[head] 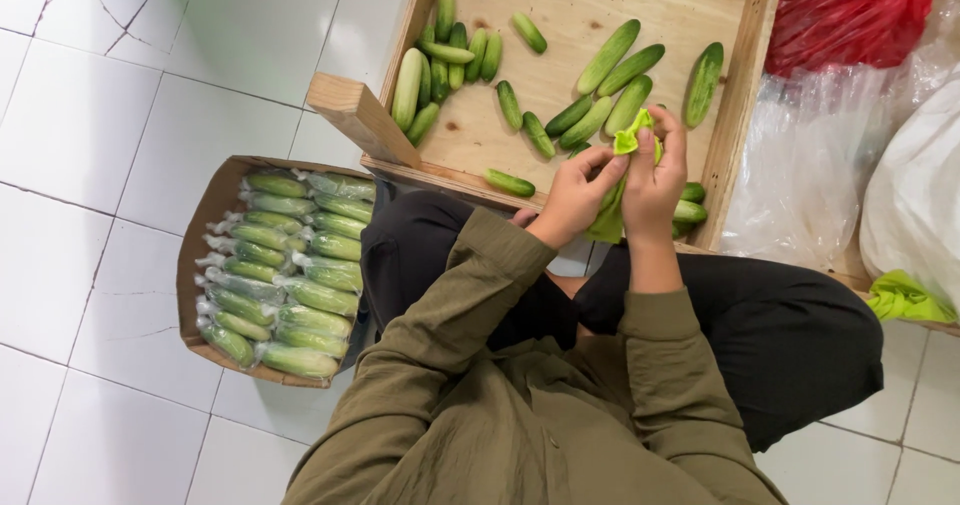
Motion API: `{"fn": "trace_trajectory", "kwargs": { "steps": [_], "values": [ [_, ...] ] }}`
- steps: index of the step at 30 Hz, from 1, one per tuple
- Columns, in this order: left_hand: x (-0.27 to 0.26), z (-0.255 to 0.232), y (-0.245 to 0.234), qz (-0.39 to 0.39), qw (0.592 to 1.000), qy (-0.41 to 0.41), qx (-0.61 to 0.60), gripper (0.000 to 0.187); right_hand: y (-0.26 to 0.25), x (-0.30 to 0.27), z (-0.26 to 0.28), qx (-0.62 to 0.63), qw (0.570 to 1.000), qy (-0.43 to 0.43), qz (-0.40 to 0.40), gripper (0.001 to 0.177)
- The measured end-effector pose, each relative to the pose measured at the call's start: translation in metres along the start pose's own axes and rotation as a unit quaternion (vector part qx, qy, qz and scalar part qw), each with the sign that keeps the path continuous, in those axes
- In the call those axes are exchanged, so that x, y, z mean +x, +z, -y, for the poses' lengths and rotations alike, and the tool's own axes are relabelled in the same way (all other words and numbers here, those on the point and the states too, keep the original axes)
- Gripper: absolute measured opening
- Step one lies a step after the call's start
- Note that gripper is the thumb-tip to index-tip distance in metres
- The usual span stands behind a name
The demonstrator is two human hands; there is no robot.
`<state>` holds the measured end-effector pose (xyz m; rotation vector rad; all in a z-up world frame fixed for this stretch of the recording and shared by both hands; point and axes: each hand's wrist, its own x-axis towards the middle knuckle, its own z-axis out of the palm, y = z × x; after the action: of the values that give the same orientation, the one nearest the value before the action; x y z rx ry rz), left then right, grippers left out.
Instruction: Packing cucumbers into individual plastic bags and arranging them in a cardboard box
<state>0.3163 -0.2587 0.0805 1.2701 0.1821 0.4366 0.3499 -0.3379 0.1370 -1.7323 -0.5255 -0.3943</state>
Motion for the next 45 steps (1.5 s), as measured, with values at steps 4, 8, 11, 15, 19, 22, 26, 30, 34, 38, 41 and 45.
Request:
{"fn": "trace_trajectory", "kwargs": {
  "steps": [4,8,11,15,19,22,26,30,34,38,41,45],
  "values": [
    [0.005,0.014,-0.002,-0.026,0.997,-0.022,-0.064,0.017,0.009,-0.020,-0.009,-0.025,0.999,-0.017,0.026,0.044],
    [0.016,0.043,-0.017,-0.105,0.982,-0.075,-0.137,0.022,0.024,-0.060,-0.011,-0.044,0.998,-0.036,0.039,0.047],
    [0.021,0.058,-0.019,-0.109,0.984,-0.069,-0.120,0.023,0.026,-0.065,-0.008,-0.075,0.995,-0.045,0.043,0.051],
    [0.021,0.057,-0.015,-0.056,0.993,-0.046,-0.092,0.026,0.018,-0.048,-0.003,-0.099,0.994,-0.010,0.042,0.056],
    [0.020,0.034,-0.017,-0.029,0.999,-0.010,-0.027,0.031,0.015,-0.030,0.006,-0.108,0.993,-0.042,0.022,0.044],
    [0.014,-0.005,-0.017,-0.002,0.999,0.016,0.037,0.034,0.013,-0.025,0.000,-0.114,0.992,0.027,-0.037,0.027],
    [0.009,-0.029,-0.016,0.033,0.993,0.025,0.114,0.023,0.003,-0.016,-0.026,-0.154,0.981,0.087,-0.076,0.031],
    [0.013,0.008,-0.010,-0.010,1.000,-0.004,-0.010,0.018,0.005,-0.001,0.010,-0.083,0.995,0.056,-0.026,0.034],
    [0.014,0.003,-0.004,-0.052,0.994,-0.043,-0.082,0.024,0.008,-0.015,-0.016,-0.077,0.997,-0.020,-0.004,0.037],
    [0.025,0.001,-0.013,-0.127,0.977,-0.091,-0.148,0.028,0.018,-0.042,-0.002,-0.074,0.994,-0.059,0.059,0.046],
    [0.028,0.024,-0.023,-0.144,0.974,-0.078,-0.154,0.025,0.023,-0.065,-0.002,-0.059,0.995,-0.029,0.080,0.050],
    [0.013,0.011,-0.011,-0.136,0.984,-0.055,-0.097,0.023,0.016,-0.061,-0.027,-0.116,0.991,0.005,0.073,0.051]
  ]
}}
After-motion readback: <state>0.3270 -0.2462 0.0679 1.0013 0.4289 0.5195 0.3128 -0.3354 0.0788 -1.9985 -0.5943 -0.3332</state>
